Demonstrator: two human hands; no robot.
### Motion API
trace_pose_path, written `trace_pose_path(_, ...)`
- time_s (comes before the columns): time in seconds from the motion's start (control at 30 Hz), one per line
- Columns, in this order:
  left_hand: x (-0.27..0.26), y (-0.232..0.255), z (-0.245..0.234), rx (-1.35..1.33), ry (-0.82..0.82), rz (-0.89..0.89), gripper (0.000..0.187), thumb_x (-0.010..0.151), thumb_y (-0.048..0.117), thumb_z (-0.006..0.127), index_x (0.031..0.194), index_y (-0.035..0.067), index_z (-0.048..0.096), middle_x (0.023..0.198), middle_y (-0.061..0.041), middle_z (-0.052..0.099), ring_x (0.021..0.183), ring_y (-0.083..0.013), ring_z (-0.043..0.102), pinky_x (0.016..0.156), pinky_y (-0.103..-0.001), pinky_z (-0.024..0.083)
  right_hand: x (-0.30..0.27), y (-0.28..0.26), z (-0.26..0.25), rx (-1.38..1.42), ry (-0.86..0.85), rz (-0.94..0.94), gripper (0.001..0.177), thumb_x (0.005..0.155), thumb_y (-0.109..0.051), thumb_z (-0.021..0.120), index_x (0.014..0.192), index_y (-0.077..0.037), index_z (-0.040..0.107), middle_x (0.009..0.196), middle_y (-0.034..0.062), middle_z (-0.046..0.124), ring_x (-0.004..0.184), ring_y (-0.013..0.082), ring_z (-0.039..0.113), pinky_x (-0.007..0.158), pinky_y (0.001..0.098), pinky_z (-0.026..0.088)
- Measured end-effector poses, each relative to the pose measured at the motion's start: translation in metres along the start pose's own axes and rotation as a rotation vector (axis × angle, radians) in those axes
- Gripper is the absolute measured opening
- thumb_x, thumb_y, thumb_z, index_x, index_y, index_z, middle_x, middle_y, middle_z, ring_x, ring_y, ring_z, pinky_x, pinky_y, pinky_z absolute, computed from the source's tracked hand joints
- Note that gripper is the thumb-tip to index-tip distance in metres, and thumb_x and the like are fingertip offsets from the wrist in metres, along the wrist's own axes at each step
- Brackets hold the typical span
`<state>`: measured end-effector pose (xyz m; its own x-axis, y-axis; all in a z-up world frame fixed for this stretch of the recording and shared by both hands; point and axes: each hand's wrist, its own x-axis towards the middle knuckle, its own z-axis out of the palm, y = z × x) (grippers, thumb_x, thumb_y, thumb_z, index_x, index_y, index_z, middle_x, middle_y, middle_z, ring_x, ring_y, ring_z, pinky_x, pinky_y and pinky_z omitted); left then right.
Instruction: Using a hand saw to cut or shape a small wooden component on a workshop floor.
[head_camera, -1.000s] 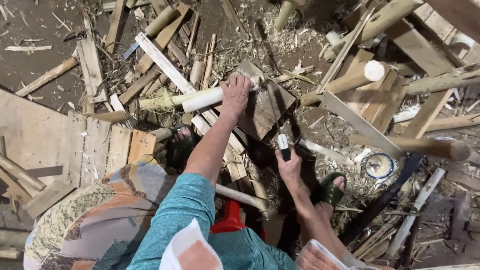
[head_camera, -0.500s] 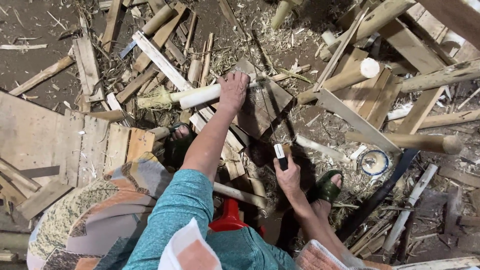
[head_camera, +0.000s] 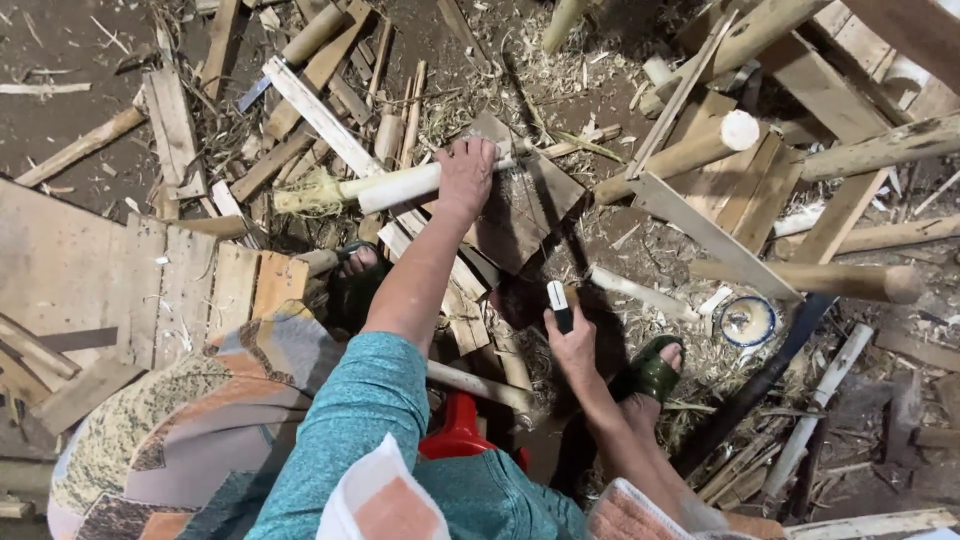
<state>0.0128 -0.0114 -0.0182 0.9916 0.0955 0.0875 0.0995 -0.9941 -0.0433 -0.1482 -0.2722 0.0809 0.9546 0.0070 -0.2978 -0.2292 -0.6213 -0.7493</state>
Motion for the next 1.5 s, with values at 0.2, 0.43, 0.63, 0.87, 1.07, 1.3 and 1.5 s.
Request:
trace_pose_path(0.2,0.001,-0.001,0.003,-0.039,-0.031,0.008,0.022,0.091,0.027,0.042,0.105,0.008,0.043,0.091,-0.01,0.042,0.084,-0.0349,0.044,0.066,-0.057,0.035,0.044,-0.015,0.027,0.021,-0.027,0.045,0.024,0.081,-0.027,0.069,0.079,-0.005,0.061,0.055,0.0087,0.057,0.05,0.0164,0.052,0.046,0.0317,0.041)
trace_pose_path(0.43,0.001,0.001,-0.005,-0.018,-0.029,-0.009,0.022,0.09,0.025,0.041,0.103,0.007,0.045,0.09,-0.011,0.043,0.084,-0.0351,0.045,0.066,-0.059,0.037,0.013,-0.009,0.002,0.013,-0.046,0.079,0.022,0.08,-0.025,0.069,0.089,-0.006,0.064,0.065,0.0175,0.062,0.06,0.0219,0.059,0.053,0.0385,0.042)
trace_pose_path(0.63,0.002,0.0,-0.004,-0.066,-0.025,-0.004,0.018,0.087,0.018,0.038,0.101,0.009,0.045,0.089,-0.011,0.043,0.084,-0.0338,0.045,0.063,-0.057,0.036,0.053,-0.014,0.033,0.009,-0.041,0.035,0.021,0.084,-0.021,0.068,0.083,-0.002,0.062,0.063,0.0151,0.061,0.06,0.0181,0.056,0.051,0.0331,0.044)
trace_pose_path(0.87,0.005,0.001,-0.019,-0.049,-0.11,-0.03,0.016,0.088,0.019,0.038,0.099,0.01,0.046,0.091,-0.011,0.044,0.086,-0.034,0.045,0.065,-0.059,0.037,0.024,-0.018,0.005,0.017,-0.055,0.105,0.02,0.081,-0.021,0.068,0.086,-0.002,0.062,0.062,0.0158,0.06,0.058,0.0201,0.055,0.051,0.0364,0.042)
trace_pose_path(1.07,0.009,-0.001,-0.014,-0.092,-0.118,-0.085,0.018,0.089,0.015,0.036,0.103,0.007,0.043,0.092,-0.01,0.043,0.086,-0.0327,0.046,0.062,-0.055,0.038,0.036,-0.029,0.012,0.059,-0.028,0.051,0.018,0.083,-0.018,0.066,0.08,-0.002,0.06,0.059,0.0121,0.056,0.057,0.016,0.052,0.049,0.033,0.042)
trace_pose_path(1.3,0.014,-0.006,-0.002,-0.171,-0.196,-0.081,0.018,0.09,0.019,0.036,0.104,0.009,0.04,0.096,-0.011,0.042,0.091,-0.0328,0.046,0.062,-0.055,0.04,0.051,-0.017,-0.005,-0.055,-0.045,0.063,0.023,0.076,-0.029,0.074,0.079,-0.008,0.063,0.062,0.0143,0.058,0.06,0.0238,0.058,0.054,0.0361,0.044)
trace_pose_path(1.5,0.015,-0.017,-0.025,-0.188,-0.289,0.004,0.016,0.09,0.019,0.038,0.102,0.011,0.042,0.103,-0.01,0.042,0.101,-0.032,0.041,0.066,-0.057,0.043,0.031,0.027,0.036,0.014,0.091,-0.027,0.024,0.077,-0.022,0.072,0.07,-0.005,0.057,0.052,0.0148,0.052,0.048,0.0179,0.052,0.042,0.0307,0.038)
